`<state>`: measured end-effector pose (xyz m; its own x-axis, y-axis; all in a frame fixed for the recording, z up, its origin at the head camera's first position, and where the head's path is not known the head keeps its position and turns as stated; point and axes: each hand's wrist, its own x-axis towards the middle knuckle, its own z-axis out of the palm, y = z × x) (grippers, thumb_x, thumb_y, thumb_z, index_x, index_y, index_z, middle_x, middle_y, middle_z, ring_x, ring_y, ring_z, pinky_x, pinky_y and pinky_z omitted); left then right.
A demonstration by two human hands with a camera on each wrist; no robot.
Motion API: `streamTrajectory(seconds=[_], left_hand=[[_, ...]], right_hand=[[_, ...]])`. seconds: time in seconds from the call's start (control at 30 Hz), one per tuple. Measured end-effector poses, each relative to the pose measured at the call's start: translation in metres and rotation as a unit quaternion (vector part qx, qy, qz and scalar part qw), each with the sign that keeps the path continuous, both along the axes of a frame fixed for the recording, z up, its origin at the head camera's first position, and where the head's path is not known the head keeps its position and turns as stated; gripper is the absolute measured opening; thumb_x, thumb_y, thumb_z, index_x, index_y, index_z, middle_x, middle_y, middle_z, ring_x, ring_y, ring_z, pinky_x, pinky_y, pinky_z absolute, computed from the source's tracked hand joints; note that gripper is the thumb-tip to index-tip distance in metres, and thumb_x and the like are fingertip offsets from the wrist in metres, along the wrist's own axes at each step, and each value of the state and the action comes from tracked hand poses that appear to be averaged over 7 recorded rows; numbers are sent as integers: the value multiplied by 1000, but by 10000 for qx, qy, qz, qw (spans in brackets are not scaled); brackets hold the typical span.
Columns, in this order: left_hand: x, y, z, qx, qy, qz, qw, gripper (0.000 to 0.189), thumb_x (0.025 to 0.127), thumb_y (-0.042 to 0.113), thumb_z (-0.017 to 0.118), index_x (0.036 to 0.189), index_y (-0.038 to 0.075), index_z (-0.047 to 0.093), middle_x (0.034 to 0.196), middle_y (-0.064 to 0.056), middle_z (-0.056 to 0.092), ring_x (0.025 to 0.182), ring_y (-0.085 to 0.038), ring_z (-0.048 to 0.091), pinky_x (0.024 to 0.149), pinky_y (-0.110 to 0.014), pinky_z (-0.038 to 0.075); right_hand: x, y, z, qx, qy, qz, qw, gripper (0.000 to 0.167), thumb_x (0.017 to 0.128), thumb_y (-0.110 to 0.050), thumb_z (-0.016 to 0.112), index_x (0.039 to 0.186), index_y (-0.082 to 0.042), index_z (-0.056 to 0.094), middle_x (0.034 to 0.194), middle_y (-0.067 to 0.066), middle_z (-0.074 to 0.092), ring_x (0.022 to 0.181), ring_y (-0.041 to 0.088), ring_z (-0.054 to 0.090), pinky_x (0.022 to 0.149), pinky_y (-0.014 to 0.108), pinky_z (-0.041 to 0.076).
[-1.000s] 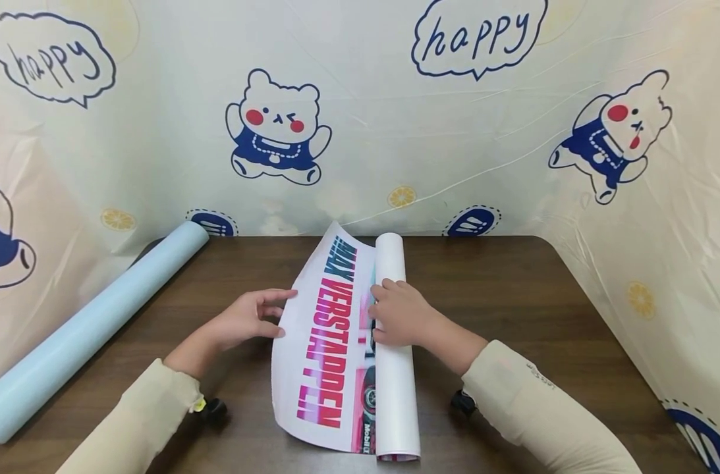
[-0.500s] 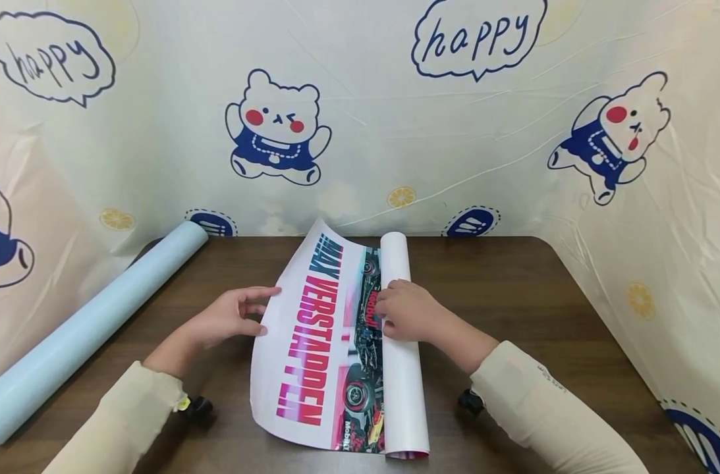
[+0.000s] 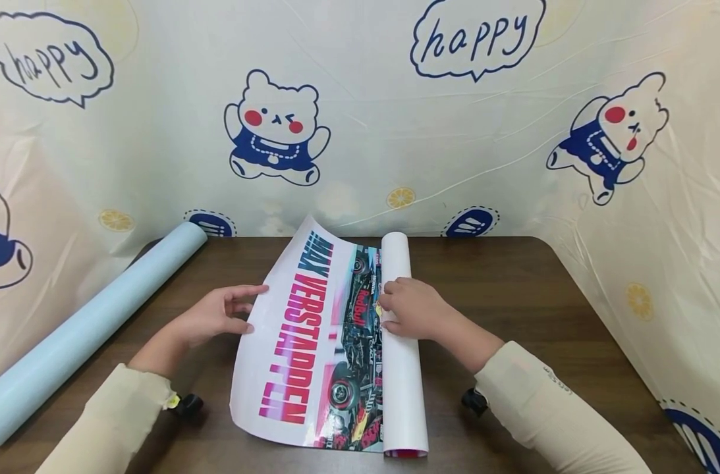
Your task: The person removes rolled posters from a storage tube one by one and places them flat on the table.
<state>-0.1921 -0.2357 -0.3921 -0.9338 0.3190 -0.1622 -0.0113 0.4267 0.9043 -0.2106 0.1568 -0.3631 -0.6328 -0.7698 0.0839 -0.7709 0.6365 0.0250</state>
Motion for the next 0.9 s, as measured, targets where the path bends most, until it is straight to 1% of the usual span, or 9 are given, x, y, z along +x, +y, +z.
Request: streamTrajectory(seconds=[0.13, 0.2, 0.27, 0.4, 0.5, 0.6, 0.73, 0.8, 0.9], left_hand=[[1, -5, 0, -18, -36, 95, 9999, 81, 75, 17, 85, 145, 13, 46, 128, -14, 58, 105, -29, 65, 80, -44, 56], [1, -7, 1, -57, -57, 189, 9998, 81, 74, 17, 86, 145, 15, 47, 128, -14, 59, 105, -29, 66, 80, -45, 56], [1, -10, 1, -96, -39, 204, 9997, 82, 75, 18, 86, 146, 15, 46, 128, -14, 58, 105, -29, 65, 80, -45, 56], [0, -16, 0, -116, 55, 156, 9998, 82, 75, 19, 85, 147, 13, 44, 129, -16, 57, 105, -30, 65, 80, -46, 56], [0, -20, -2, -85, 67, 137, 9998, 82, 75, 19, 85, 146, 13, 45, 129, -16, 57, 105, -30, 65, 79, -45, 56], [0, -23, -4, -79, 47, 155, 9998, 82, 75, 19, 86, 146, 13, 45, 129, -15, 57, 104, -30, 66, 79, -45, 56], [1, -27, -3, -114, 20, 205, 9997, 82, 74, 19, 86, 146, 14, 46, 129, -15, 57, 105, -29, 66, 79, -45, 56], [1, -29, -2, -136, 5, 230, 9996, 82, 74, 19, 86, 146, 15, 46, 129, -15, 57, 104, -30, 66, 79, -45, 56], [2, -34, -2, -202, 52, 214, 9996, 82, 75, 20, 86, 146, 14, 45, 128, -16, 58, 104, -30, 66, 79, -46, 57]], right_hand=[[1, 1, 0, -132, -532, 89, 9985, 25, 88, -17, 70, 112, -8, 69, 133, 15, 57, 124, 33, 53, 97, 45, 48], [1, 2, -1, -104, -757, 169, 9969, 26, 90, -12, 68, 116, -8, 71, 137, 15, 56, 129, 35, 49, 99, 48, 46], [1, 3, -2, -56, -825, 240, 9963, 25, 91, -10, 67, 115, -9, 72, 133, 15, 59, 130, 36, 48, 100, 49, 44], [0, 5, -4, -60, -519, 297, 9982, 17, 89, -12, 69, 104, -8, 74, 115, 12, 67, 114, 32, 57, 96, 44, 49], [-2, 7, -6, 24, -150, 241, 9996, 20, 86, -19, 73, 103, -7, 72, 107, 10, 65, 101, 26, 57, 90, 40, 52], [-2, 8, -7, 155, -62, 187, 9997, 27, 86, -22, 74, 107, -6, 69, 110, 10, 64, 103, 26, 57, 91, 39, 52], [-1, 11, -6, 220, -241, 221, 9992, 23, 87, -15, 71, 108, -6, 71, 120, 13, 64, 115, 30, 57, 96, 43, 49], [-1, 13, -7, 235, -234, 249, 9991, 20, 87, -14, 69, 106, -8, 73, 119, 14, 65, 115, 31, 57, 96, 44, 49], [-1, 18, -8, 331, -32, 265, 9991, 22, 88, -21, 70, 105, -8, 74, 113, 13, 67, 109, 29, 57, 94, 42, 50]])
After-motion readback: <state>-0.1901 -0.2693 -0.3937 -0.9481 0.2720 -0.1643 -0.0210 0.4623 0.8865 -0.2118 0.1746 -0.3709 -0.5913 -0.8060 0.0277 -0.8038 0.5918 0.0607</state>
